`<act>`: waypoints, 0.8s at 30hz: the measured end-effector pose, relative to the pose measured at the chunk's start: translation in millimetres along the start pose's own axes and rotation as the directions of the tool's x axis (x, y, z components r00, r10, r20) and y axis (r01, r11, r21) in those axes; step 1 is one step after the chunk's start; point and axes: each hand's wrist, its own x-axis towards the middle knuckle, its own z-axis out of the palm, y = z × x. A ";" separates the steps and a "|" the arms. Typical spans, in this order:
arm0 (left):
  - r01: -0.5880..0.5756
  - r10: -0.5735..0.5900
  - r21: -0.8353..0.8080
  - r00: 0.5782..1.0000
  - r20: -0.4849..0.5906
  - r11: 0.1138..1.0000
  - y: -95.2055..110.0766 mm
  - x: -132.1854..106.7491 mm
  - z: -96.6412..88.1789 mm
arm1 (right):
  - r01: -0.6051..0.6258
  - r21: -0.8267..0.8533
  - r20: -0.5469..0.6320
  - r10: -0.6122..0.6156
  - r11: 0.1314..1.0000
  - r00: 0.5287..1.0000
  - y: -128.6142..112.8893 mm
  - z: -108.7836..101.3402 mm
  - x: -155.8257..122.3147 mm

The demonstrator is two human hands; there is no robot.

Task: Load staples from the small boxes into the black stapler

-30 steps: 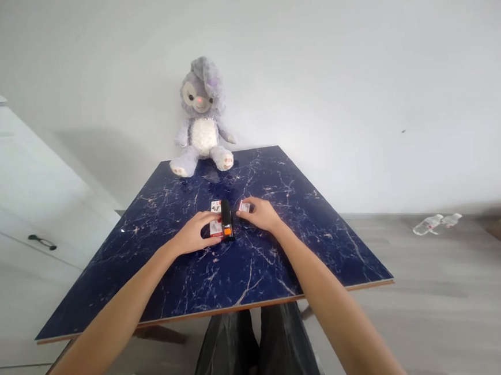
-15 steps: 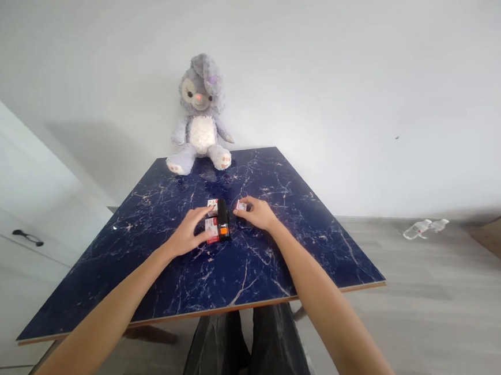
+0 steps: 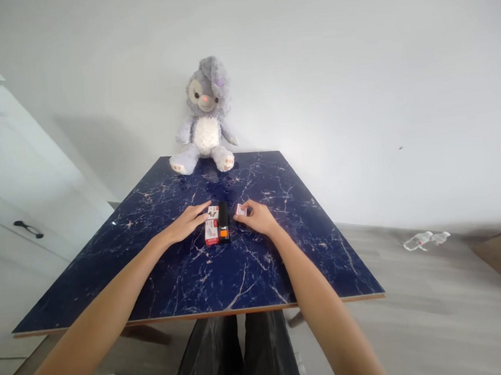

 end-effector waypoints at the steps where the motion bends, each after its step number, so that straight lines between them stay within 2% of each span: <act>1: 0.006 -0.006 -0.009 0.998 0.055 1.000 1.7 -4.5 -6.2 | 0.006 -0.003 0.004 -0.006 1.000 1.000 0.0 0.0 0.0; 3: 0.015 -0.011 -0.019 0.983 0.181 1.000 5.7 -11.5 -14.9 | 0.010 -0.001 0.012 -0.010 1.000 1.000 0.5 0.9 0.0; 5: 0.034 -0.032 -0.004 0.966 0.256 0.999 10.3 -15.0 -16.6 | 0.004 0.019 -0.015 -0.004 1.000 1.000 0.6 2.2 0.0; 8: 0.052 -0.053 0.010 0.965 0.256 0.999 16.1 -14.7 -9.8 | 0.026 0.073 -0.206 -0.011 0.997 0.978 -5.2 2.0 -1.7; 11: 0.075 -0.066 -0.027 0.965 0.253 0.997 19.8 -12.9 -4.2 | 0.187 0.081 -0.428 -0.135 0.979 0.894 -24.7 0.0 -7.0; 14: 0.082 -0.074 -0.027 0.970 0.230 0.996 22.4 -13.3 -6.0 | 0.377 -0.036 -0.492 -0.344 0.926 0.799 -53.5 5.1 -13.4; 16: 0.067 -0.064 -0.008 0.978 0.200 0.998 23.4 -14.3 -8.9 | 0.484 -0.151 -0.400 -0.500 0.862 0.768 -69.7 15.1 -15.5; 18: 0.055 -0.055 0.006 0.983 0.177 0.998 23.3 -14.8 -10.5 | 0.570 -0.245 -0.231 -0.618 0.785 0.752 -78.7 27.9 -15.6; 21: 0.020 -0.020 0.000 0.982 0.186 1.000 21.3 -14.2 -8.4 | 0.587 -0.333 -0.059 -0.638 0.738 0.768 -79.4 43.5 -15.2; 24: -0.016 0.025 -0.042 0.978 0.205 0.999 18.4 -13.5 -4.1 | 0.560 -0.355 -0.010 -0.602 0.748 0.798 -75.6 47.9 -18.4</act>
